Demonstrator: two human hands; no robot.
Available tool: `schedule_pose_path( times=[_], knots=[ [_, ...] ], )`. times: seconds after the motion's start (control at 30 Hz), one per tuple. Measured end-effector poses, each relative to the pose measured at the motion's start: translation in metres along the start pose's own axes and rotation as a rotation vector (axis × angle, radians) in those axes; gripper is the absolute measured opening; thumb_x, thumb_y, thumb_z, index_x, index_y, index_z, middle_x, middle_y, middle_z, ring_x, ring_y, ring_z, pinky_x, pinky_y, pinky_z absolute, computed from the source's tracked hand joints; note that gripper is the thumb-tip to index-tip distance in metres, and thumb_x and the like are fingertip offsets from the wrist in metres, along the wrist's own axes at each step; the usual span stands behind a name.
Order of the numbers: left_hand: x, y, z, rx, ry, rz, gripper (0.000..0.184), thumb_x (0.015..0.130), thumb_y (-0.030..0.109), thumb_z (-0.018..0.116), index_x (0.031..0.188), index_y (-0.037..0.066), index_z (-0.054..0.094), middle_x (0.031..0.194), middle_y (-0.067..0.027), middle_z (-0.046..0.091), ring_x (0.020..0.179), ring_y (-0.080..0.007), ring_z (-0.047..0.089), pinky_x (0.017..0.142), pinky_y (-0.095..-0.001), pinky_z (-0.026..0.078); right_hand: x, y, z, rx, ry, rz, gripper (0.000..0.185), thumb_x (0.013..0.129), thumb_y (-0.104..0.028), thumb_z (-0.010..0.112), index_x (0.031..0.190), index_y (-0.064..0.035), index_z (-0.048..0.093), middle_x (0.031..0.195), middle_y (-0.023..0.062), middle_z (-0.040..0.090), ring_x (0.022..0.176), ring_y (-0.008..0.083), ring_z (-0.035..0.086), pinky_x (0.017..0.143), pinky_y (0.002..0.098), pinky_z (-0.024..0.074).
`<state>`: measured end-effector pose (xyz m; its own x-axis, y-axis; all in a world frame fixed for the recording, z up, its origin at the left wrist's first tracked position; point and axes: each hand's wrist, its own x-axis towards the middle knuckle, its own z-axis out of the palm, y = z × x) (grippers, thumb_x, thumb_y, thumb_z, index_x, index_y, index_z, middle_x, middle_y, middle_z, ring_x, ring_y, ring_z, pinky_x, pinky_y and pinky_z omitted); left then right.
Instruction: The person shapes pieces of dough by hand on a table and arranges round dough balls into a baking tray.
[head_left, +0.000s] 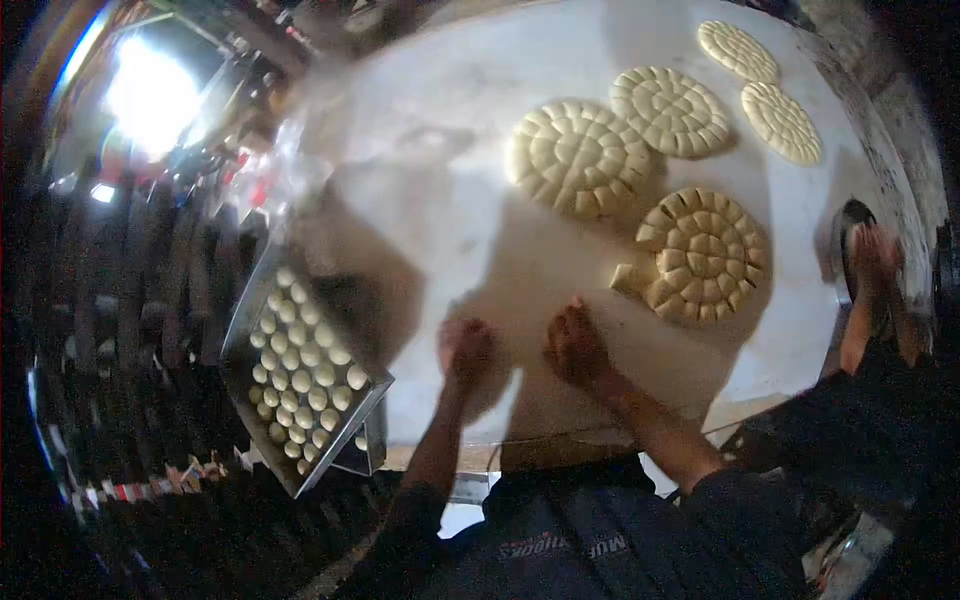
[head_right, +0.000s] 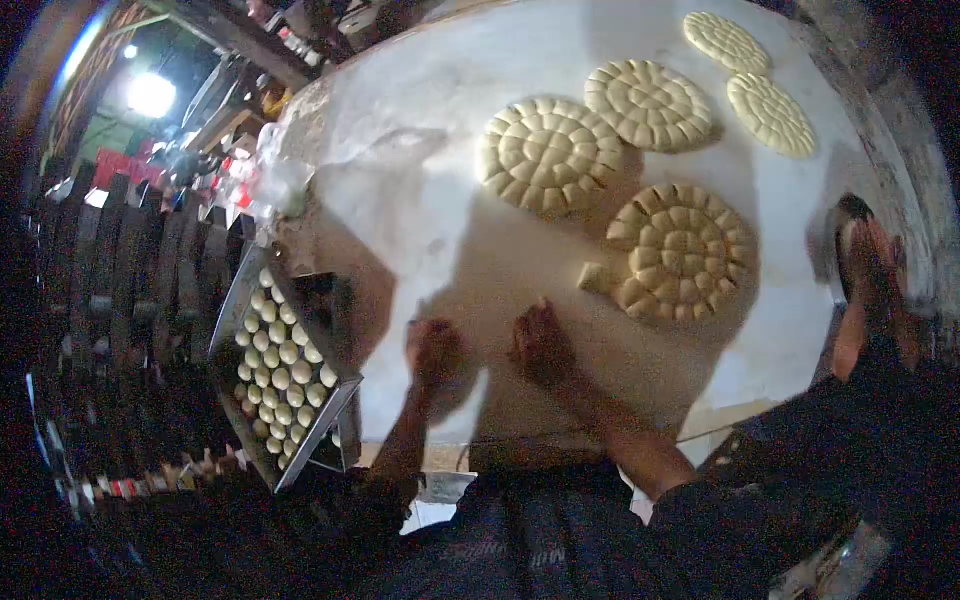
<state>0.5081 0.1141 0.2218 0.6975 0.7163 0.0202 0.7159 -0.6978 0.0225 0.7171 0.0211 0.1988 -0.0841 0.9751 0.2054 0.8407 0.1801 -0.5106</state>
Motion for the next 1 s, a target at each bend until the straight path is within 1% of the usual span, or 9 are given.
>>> schedule_pose_path(
  times=[0.07,0.13,0.23,0.3,0.37,0.5,0.7,0.9,1.0],
  knots=[
    [-0.018,0.03,-0.006,0.595,0.14,0.213,0.015,0.084,0.019,0.054,0.092,0.006,0.057,0.093,-0.0133,0.058,0.092,-0.0315,0.055,0.081,-0.0487,0.043,-0.007,-0.027,0.038,-0.085,0.204,-0.083,0.019,0.076,-0.011,0.057,0.085,0.0047,0.053,0.087,0.0239,0.051,0.095,0.0429,0.051,0.099,0.0542,0.037],
    [-0.06,0.014,0.079,-0.348,0.304,0.173,0.026,0.084,0.017,0.055,0.106,0.005,0.058,0.105,-0.0179,0.058,0.103,-0.0328,0.053,0.088,-0.0473,0.041,-0.038,-0.034,0.016,0.077,0.043,-0.219,0.02,0.075,-0.013,0.058,0.085,0.0043,0.054,0.087,0.0247,0.051,0.093,0.0418,0.052,0.099,0.0535,0.0368],
    [-0.113,-0.027,0.056,-0.229,-0.147,0.022,0.024,0.086,0.02,0.054,0.107,0.011,0.063,0.104,-0.0141,0.062,0.108,-0.0291,0.055,0.097,-0.0474,0.038,-0.064,0.018,-0.002,-0.033,-0.226,-0.22,0.02,0.08,-0.018,0.056,0.085,0.0012,0.054,0.084,0.0218,0.05,0.088,0.0406,0.051,0.097,0.0531,0.0374],
    [-0.108,-0.069,0.071,-0.42,-0.015,-0.231,0.017,0.085,0.018,0.054,0.098,0.01,0.061,0.103,-0.0128,0.061,0.103,-0.0309,0.055,0.091,-0.0475,0.04,-0.036,0.035,-0.02,-0.041,-0.226,-0.178,0.02,0.083,-0.019,0.054,0.085,0.0008,0.053,0.083,0.0204,0.049,0.086,0.04,0.05,0.095,0.053,0.0375],
    [-0.058,-0.086,0.044,-0.495,0.164,-0.262,0.017,0.086,0.021,0.054,0.097,0.01,0.059,0.099,-0.0105,0.061,0.097,-0.0298,0.057,0.085,-0.0454,0.042,-0.002,0.05,0.002,-0.253,0.33,-0.13,0.02,0.087,-0.019,0.05,0.082,0.0002,0.047,0.079,0.0182,0.044,0.08,0.0379,0.048,0.089,0.052,0.0376],
    [-0.016,-0.052,0.124,-1.267,0.412,-0.53,0.024,0.088,0.028,0.054,0.099,0.008,0.059,0.093,-0.0117,0.062,0.088,-0.0301,0.059,0.078,-0.0418,0.046,0.046,-0.023,0.02,-0.163,0.393,0.117,0.021,0.09,-0.018,0.045,0.084,0.0015,0.044,0.08,0.0186,0.043,0.081,0.0362,0.045,0.084,0.0491,0.0359],
    [-0.122,-0.02,0.068,-0.681,0.377,0.246,0.043,0.081,0.011,0.057,0.12,-0.002,0.046,0.118,-0.0188,0.052,0.104,-0.0354,0.053,0.089,-0.047,0.043,-0.044,-0.034,0.038,-0.221,0.079,-0.096,0.021,0.088,-0.021,0.053,0.086,-0.0005,0.051,0.081,0.0132,0.047,0.081,0.0335,0.047,0.082,0.0442,0.0385],
    [-0.223,-0.152,-0.117,-0.989,0.058,0.214,0.044,0.081,0.009,0.055,0.122,-0.002,0.045,0.116,-0.0207,0.049,0.113,-0.0371,0.046,0.094,-0.0493,0.039,0.008,-0.018,-0.057,0.259,-0.18,0.885,0.033,0.093,-0.034,0.051,0.096,-0.0023,0.059,0.084,0.0068,0.056,0.073,0.0157,0.053,0.062,0.0339,0.0505],
    [-0.229,-0.297,-0.192,-0.173,0.216,-0.145,0.033,0.08,0.018,0.059,0.11,0.005,0.057,0.115,-0.0153,0.054,0.111,-0.0303,0.049,0.101,-0.0612,0.026,0.106,-0.123,-0.047,0.433,-0.017,0.757,0.035,0.094,-0.032,0.047,0.099,0.0002,0.06,0.091,0.0085,0.061,0.078,0.0149,0.06,0.064,0.0299,0.0502]
  ],
)
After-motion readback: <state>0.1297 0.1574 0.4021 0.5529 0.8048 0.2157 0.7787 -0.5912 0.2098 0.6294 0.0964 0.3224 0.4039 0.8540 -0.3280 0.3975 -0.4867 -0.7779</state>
